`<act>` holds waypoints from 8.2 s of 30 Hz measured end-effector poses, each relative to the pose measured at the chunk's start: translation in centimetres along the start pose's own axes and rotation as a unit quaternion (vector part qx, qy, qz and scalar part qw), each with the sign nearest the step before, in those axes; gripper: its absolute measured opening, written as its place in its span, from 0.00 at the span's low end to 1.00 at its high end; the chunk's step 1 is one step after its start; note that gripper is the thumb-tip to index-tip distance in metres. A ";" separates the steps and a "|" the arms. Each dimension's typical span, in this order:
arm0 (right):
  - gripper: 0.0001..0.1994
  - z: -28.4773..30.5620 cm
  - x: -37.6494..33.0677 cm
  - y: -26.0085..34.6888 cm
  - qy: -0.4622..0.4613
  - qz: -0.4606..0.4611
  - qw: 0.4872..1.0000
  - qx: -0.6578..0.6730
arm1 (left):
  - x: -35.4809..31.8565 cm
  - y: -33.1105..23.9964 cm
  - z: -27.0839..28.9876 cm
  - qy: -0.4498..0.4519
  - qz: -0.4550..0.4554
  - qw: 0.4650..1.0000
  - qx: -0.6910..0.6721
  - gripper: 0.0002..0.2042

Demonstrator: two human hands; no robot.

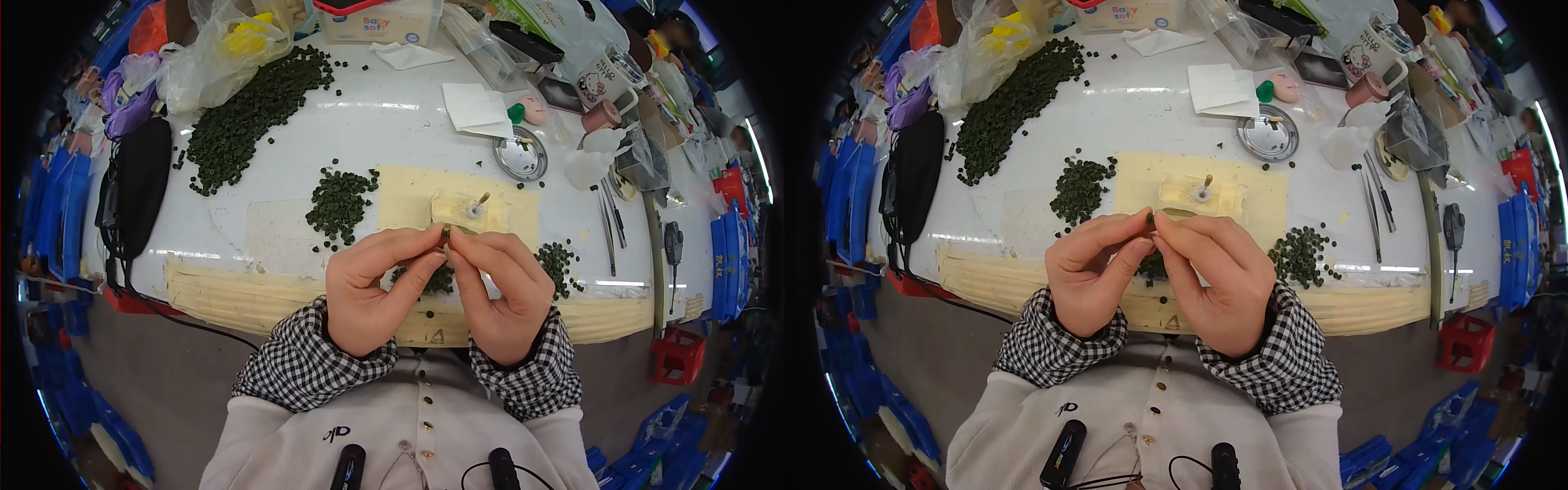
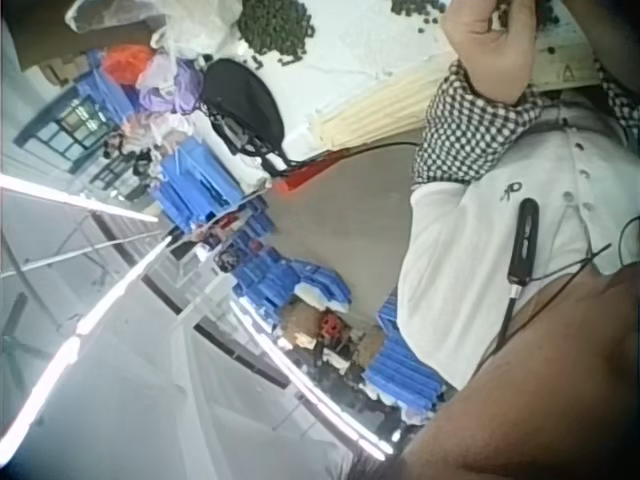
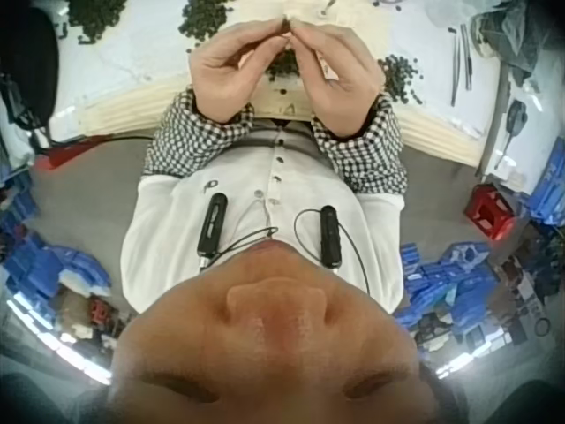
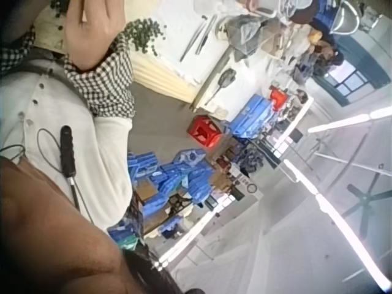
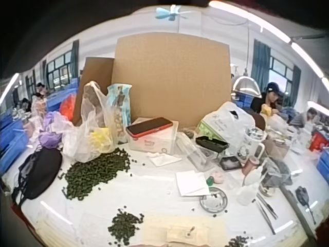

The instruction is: Sorting and inspecting small green components on a factory workstation.

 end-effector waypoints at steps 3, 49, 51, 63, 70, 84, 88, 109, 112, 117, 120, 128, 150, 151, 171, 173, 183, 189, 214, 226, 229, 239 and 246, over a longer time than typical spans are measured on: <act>0.15 -0.3 -0.1 -0.4 0.025 -0.004 0.999 0.021 | 0.0 0.5 -0.2 0.020 0.017 0.999 -0.021 0.13; 0.14 -0.5 -0.7 -1.6 0.098 -0.041 0.986 0.127 | 0.0 0.1 0.7 -0.017 0.017 0.999 0.022 0.07; 0.14 -0.7 -0.8 -2.1 0.104 -0.069 0.978 0.165 | 0.0 0.0 0.7 -0.016 0.016 1.000 0.021 0.07; 0.14 -0.9 -1.1 -3.0 0.107 -0.112 0.965 0.210 | 0.0 0.1 0.6 -0.009 0.033 0.999 0.006 0.07; 0.14 -0.8 -0.9 -2.4 0.105 -0.089 0.976 0.168 | 0.3 -1.5 0.6 -0.013 -0.043 0.993 0.106 0.08; 0.17 -0.7 -0.7 -1.5 0.072 -0.001 0.997 0.029 | -0.2 1.0 -0.1 0.008 0.040 0.999 0.005 0.12; 0.17 -0.6 -0.6 -1.0 0.081 0.039 0.996 -0.020 | -0.4 1.3 -0.4 0.021 0.072 0.997 -0.020 0.12; 0.08 4.6 -3.6 -3.3 0.076 -0.064 0.968 -0.231 | -0.4 -0.2 0.8 0.021 -0.037 0.956 0.289 0.08; 0.08 3.6 -3.9 -3.2 0.107 -0.046 0.958 -0.262 | -0.6 -0.3 1.9 0.032 0.003 0.961 0.274 0.10; 0.07 2.4 -4.0 -2.3 0.092 0.001 0.947 -0.307 | -0.9 -1.9 7.4 -0.079 -0.022 0.951 0.297 0.09; 0.07 1.7 -4.2 -2.1 0.088 0.000 0.950 -0.301 | -1.4 -2.4 9.3 -0.106 -0.010 0.924 0.367 0.05; 0.10 1.0 -4.1 -1.3 0.053 -0.016 0.985 -0.166 | -1.5 -1.7 6.8 -0.045 -0.057 0.867 0.494 0.05; 0.09 0.2 -5.5 -5.2 0.036 -0.256 0.929 0.265 | -1.1 -1.9 7.2 -0.038 -0.028 0.878 0.476 0.06; 0.09 0.1 -5.6 -5.3 0.032 -0.265 0.919 0.290 | -1.2 -2.1 7.4 -0.047 -0.014 0.887 0.460 0.05; 0.11 -0.2 -2.8 -3.3 0.034 -0.185 0.936 0.298 | -1.4 3.7 -2.1 0.095 0.226 0.900 -0.361 0.09; 0.11 0.0 -2.4 -3.2 0.032 -0.154 0.954 0.256 | -1.3 3.8 -1.9 0.080 0.241 0.908 -0.334 0.10; 0.12 -0.1 -1.4 -2.4 0.049 -0.085 0.988 0.118 | -1.4 4.1 -1.5 0.064 0.218 0.933 -0.278 0.10; 0.12 -0.2 -1.6 -2.8 0.060 -0.097 0.984 0.136 | -1.3 3.8 -1.3 0.062 0.203 0.935 -0.284 0.07; 0.19 -1.4 -1.9 -1.6 0.112 -0.056 0.983 0.136 | -0.9 1.7 1.2 -0.027 0.076 0.989 -0.122 0.08; 0.17 -1.2 -1.9 -1.6 0.098 -0.047 0.987 0.120 | -0.9 1.5 0.7 -0.007 0.080 0.992 -0.099 0.09; 0.17 -1.2 -1.9 -1.5 0.097 -0.033 0.989 0.109 | -0.8 1.3 0.8 -0.005 0.065 0.994 -0.085 0.09; 0.18 -1.0 -1.7 -1.1 0.118 -0.018 0.992 0.050 | -0.6 0.6 0.9 -0.002 0.037 0.999 -0.001 0.07; 0.17 -1.0 -1.8 -1.3 0.103 -0.022 0.992 0.073 | -0.8 1.8 0.7 -0.018 0.087 0.992 -0.091 0.07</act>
Point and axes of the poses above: each hand's wrist, its own x-axis towards the middle knuckle, its own z-axis out of the back of the hand, y = z × x, the point moved 10 cm from there along x, towards the middle knuckle, and after that the axes turned 4 degrees about x, right-handed, at the moved point
